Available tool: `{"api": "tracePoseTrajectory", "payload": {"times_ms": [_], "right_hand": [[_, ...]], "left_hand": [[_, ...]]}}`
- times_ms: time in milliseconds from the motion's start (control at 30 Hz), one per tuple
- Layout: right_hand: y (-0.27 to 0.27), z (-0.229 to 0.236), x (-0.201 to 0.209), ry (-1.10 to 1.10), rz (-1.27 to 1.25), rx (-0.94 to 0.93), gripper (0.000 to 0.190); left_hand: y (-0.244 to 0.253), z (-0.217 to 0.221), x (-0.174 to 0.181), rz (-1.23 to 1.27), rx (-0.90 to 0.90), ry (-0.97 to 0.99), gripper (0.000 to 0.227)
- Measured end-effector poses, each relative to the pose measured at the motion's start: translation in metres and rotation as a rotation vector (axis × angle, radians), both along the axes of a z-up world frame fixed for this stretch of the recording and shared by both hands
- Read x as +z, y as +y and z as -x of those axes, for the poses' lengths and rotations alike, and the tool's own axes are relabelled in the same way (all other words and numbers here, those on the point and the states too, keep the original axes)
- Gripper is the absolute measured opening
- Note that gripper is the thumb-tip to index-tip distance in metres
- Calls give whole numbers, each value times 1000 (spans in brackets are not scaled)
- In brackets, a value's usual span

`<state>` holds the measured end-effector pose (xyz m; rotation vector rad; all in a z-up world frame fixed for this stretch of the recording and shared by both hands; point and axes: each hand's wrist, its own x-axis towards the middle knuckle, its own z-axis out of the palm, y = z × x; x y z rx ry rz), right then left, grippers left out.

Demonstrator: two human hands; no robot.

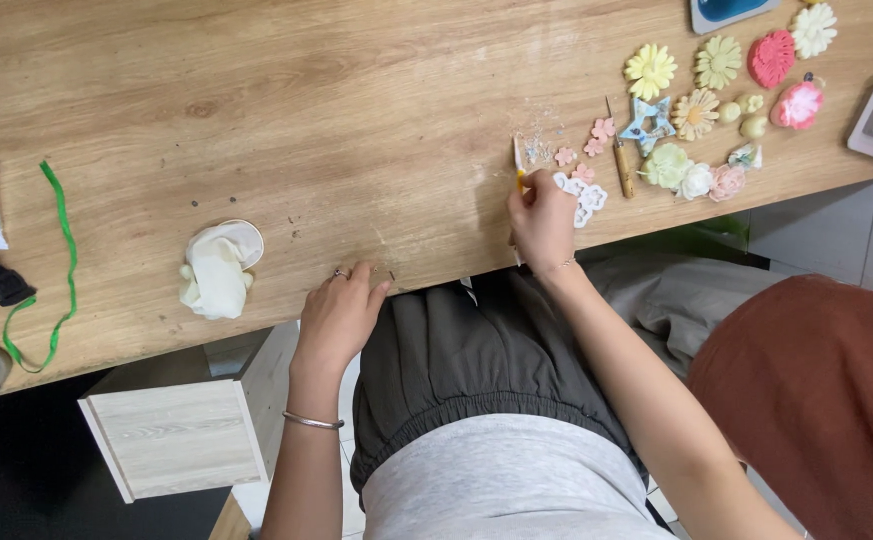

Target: Using small tools to shape and attach decorative wax elements to a candle.

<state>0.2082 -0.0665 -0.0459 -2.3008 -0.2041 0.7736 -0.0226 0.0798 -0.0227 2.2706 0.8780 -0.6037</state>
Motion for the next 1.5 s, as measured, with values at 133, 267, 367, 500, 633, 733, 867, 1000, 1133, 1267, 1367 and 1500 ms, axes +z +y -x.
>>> {"api": "tracePoseTrajectory", "payload": {"times_ms": [133,267,367,500,633,733,867,1000,1133,1267,1367,1500], "right_hand": [[0,35,-18,19,-69,138,16],[4,74,-60,-174,-270,544,13],[-3,61,-72,-200,-241,479,13],[-11,3,-36,-127,-86,138,14],[-19,-10,11,-38,-120,51,14],[-38,12,15,78,-121,305,13],[-73,41,-22,46,-314,861,11],[-87,41,-31,86,-299,890,11],[-97,36,-37,55,-290,838,13],[-96,25,-38,-111,-207,686,14],[-86,21,-26,-177,-159,579,13],[-65,47,-22,-116,-293,877,13]], "left_hand": [[-4,-2,1,38,-4,45,42],[-1,-9,8,29,-42,79,38],[1,-9,10,34,-37,87,38],[-1,0,5,20,-5,37,41],[-4,-6,5,-8,25,-29,55],[-8,-17,7,9,12,6,57],[-10,-25,11,19,-20,-47,57],[-7,-25,14,14,-36,-41,55],[-6,-22,13,18,-59,-16,52],[-7,-19,11,1,-53,-31,52],[-8,-19,11,-14,-50,-54,50],[-8,-22,14,-42,-52,-36,43]]}}
